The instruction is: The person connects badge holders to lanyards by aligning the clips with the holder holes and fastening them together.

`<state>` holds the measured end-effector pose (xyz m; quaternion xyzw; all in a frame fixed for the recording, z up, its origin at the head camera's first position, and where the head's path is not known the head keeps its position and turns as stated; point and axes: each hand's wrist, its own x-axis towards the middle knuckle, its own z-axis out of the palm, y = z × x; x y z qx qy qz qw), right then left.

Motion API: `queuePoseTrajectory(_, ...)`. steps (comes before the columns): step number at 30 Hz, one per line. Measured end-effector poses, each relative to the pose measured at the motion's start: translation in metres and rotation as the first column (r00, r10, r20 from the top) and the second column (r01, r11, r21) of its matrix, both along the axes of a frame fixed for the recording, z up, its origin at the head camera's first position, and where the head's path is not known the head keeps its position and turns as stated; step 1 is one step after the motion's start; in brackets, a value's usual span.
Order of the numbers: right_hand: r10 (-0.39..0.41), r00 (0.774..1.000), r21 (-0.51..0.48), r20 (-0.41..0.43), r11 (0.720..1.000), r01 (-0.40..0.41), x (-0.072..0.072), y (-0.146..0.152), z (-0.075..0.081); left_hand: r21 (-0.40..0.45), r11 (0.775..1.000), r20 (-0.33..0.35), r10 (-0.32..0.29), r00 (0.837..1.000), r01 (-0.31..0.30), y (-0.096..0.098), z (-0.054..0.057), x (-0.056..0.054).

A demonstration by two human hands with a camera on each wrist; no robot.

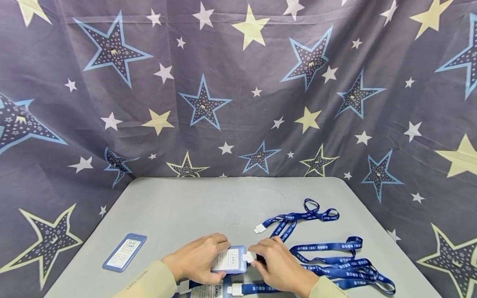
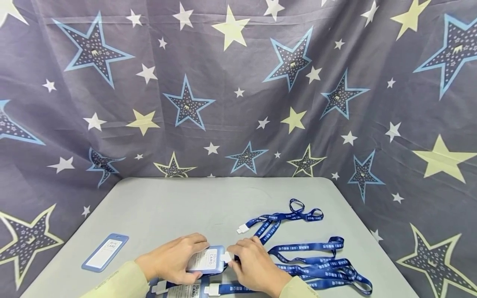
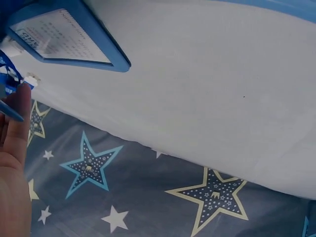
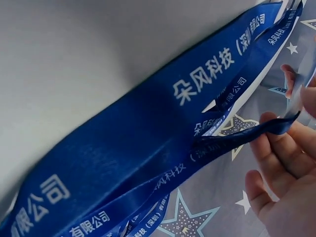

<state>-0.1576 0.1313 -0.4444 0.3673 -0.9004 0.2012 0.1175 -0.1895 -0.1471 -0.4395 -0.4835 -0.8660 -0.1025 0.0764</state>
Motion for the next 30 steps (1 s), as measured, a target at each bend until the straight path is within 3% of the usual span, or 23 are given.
queuePoseTrajectory(7,-0.043,0.999,-0.031,0.016,0.999,0.044,0.000,0.003,-0.002,-0.003,1.000,-0.013,0.029,0.999,-0.029,-0.001,0.000,-0.001)
queuePoseTrajectory(20,-0.121,0.984,-0.124,-0.132,0.987,0.105,0.000,0.010,-0.010,-0.024,0.994,0.006,0.109,0.994,-0.109,-0.007,-0.002,-0.003)
queuePoseTrajectory(30,-0.132,0.966,-0.186,-0.221,0.978,0.091,-0.003,0.014,-0.011,0.005,0.990,-0.043,0.140,0.989,-0.140,-0.015,-0.007,-0.008)
